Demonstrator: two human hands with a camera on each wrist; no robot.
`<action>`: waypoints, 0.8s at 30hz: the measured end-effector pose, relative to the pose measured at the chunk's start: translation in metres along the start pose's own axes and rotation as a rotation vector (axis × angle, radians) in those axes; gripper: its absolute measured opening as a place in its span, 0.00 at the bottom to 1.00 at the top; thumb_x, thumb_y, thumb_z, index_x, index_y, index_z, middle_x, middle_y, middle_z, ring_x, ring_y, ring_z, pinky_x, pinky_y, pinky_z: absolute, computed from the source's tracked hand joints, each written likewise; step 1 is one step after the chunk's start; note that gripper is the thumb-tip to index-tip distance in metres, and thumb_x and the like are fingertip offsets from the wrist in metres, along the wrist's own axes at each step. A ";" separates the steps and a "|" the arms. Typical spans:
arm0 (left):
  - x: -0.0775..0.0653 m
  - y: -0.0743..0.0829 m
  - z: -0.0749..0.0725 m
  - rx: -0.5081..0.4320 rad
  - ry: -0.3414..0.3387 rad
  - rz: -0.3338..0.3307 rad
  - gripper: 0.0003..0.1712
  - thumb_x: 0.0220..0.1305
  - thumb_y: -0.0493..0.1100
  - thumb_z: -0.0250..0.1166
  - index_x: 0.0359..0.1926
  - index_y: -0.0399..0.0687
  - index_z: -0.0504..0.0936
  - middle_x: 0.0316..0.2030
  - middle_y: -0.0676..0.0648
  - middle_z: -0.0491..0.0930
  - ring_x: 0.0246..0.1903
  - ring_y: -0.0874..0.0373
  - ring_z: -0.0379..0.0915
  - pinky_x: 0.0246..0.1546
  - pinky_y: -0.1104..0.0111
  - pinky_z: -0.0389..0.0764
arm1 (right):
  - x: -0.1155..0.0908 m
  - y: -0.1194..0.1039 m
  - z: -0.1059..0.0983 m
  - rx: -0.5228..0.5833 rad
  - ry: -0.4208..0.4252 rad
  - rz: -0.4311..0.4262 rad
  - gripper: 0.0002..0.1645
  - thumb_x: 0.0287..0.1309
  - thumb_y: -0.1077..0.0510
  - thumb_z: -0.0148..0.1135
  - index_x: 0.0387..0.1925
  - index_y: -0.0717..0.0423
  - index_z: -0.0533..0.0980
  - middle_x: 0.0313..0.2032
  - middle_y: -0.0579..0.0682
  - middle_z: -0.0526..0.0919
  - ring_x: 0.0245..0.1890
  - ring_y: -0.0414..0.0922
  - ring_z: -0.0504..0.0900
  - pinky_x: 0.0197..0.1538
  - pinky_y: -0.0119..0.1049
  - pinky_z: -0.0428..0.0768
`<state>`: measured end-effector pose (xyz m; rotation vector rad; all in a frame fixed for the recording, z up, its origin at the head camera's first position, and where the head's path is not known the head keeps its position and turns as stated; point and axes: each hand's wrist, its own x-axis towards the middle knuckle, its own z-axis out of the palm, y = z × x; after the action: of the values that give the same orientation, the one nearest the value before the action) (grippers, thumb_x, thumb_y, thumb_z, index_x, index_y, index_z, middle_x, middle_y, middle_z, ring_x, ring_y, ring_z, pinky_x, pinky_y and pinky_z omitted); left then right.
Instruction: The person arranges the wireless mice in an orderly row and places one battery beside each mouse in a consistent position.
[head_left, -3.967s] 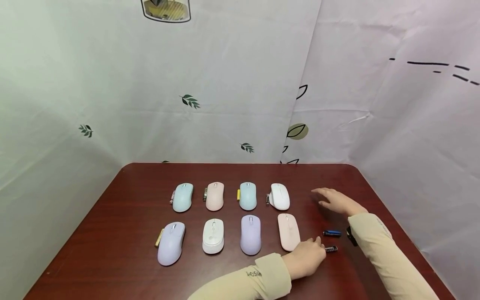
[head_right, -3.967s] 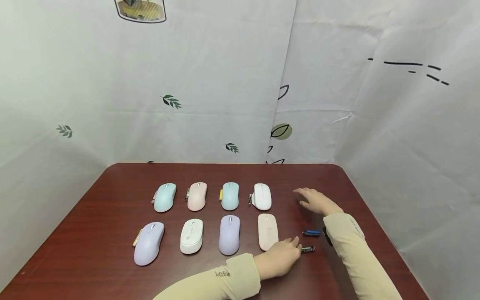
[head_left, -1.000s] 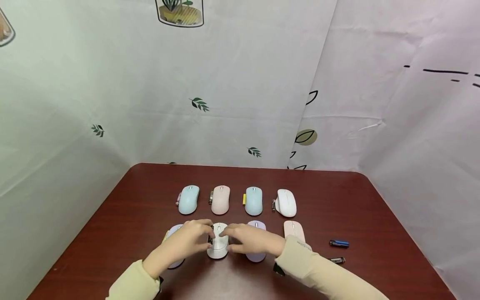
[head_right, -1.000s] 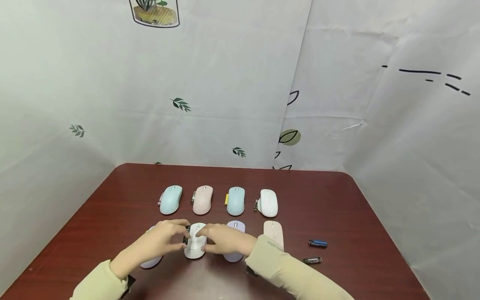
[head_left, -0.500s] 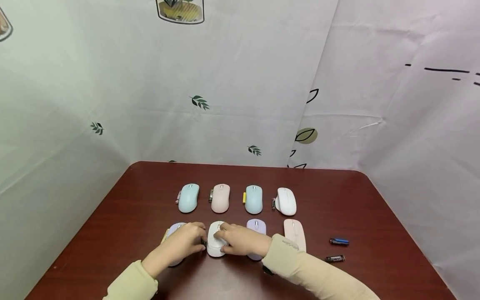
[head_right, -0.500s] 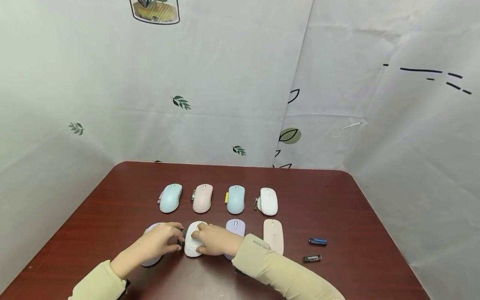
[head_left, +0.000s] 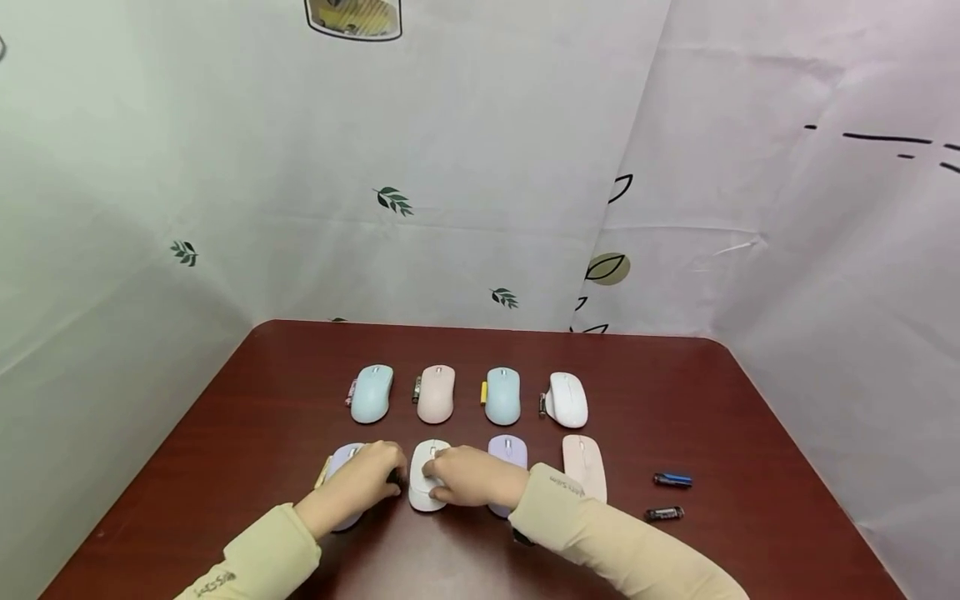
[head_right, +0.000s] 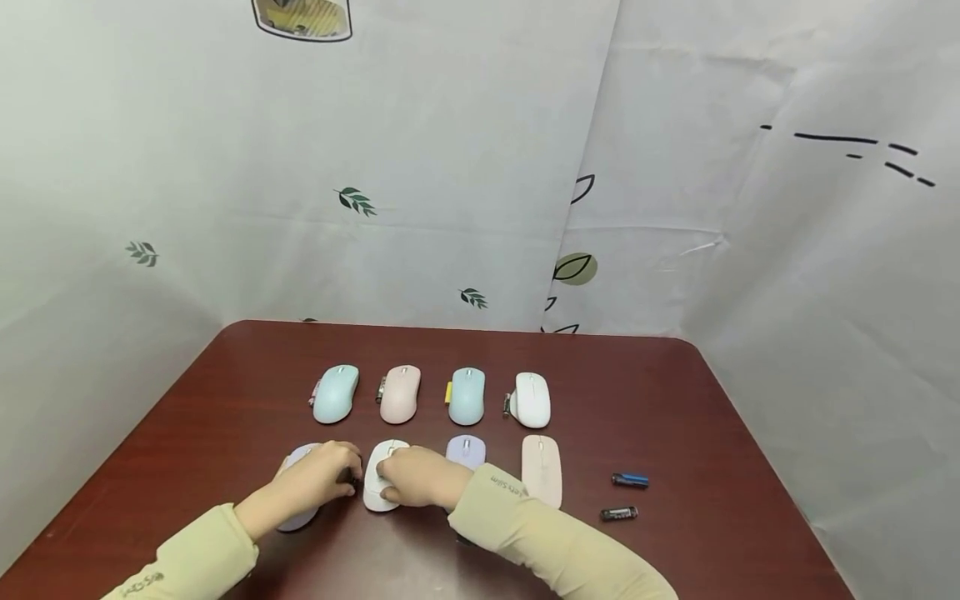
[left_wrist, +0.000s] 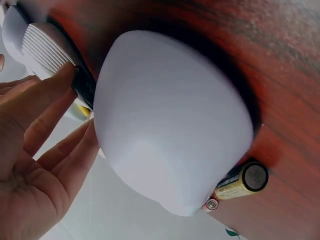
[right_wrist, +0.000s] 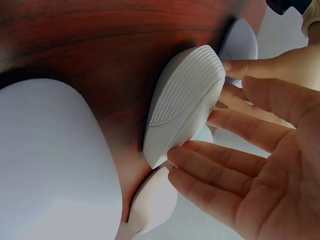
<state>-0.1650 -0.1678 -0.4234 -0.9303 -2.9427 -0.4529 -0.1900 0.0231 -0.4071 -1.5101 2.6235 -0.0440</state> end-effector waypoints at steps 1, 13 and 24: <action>0.000 0.000 0.001 -0.007 0.003 -0.010 0.13 0.36 0.30 0.75 0.20 0.45 0.79 0.22 0.53 0.76 0.25 0.61 0.72 0.26 0.71 0.73 | 0.000 0.000 -0.001 0.000 -0.007 0.000 0.12 0.57 0.53 0.63 0.43 0.52 0.80 0.35 0.43 0.83 0.33 0.33 0.78 0.39 0.26 0.74; 0.002 -0.004 0.006 -0.021 0.002 0.045 0.15 0.29 0.26 0.74 0.21 0.42 0.80 0.26 0.50 0.75 0.27 0.59 0.73 0.28 0.70 0.75 | 0.002 -0.005 -0.003 -0.021 -0.032 0.023 0.11 0.54 0.52 0.65 0.38 0.51 0.79 0.28 0.42 0.81 0.26 0.34 0.75 0.33 0.26 0.71; 0.001 -0.006 0.006 -0.044 0.018 -0.017 0.12 0.36 0.27 0.73 0.26 0.40 0.83 0.30 0.47 0.78 0.33 0.52 0.77 0.34 0.64 0.78 | 0.001 -0.008 -0.002 -0.038 -0.016 0.043 0.12 0.54 0.49 0.66 0.38 0.50 0.79 0.31 0.43 0.83 0.29 0.35 0.79 0.34 0.27 0.73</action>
<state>-0.1686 -0.1701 -0.4301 -0.9014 -2.9385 -0.5256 -0.1839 0.0180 -0.4049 -1.4593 2.6578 0.0216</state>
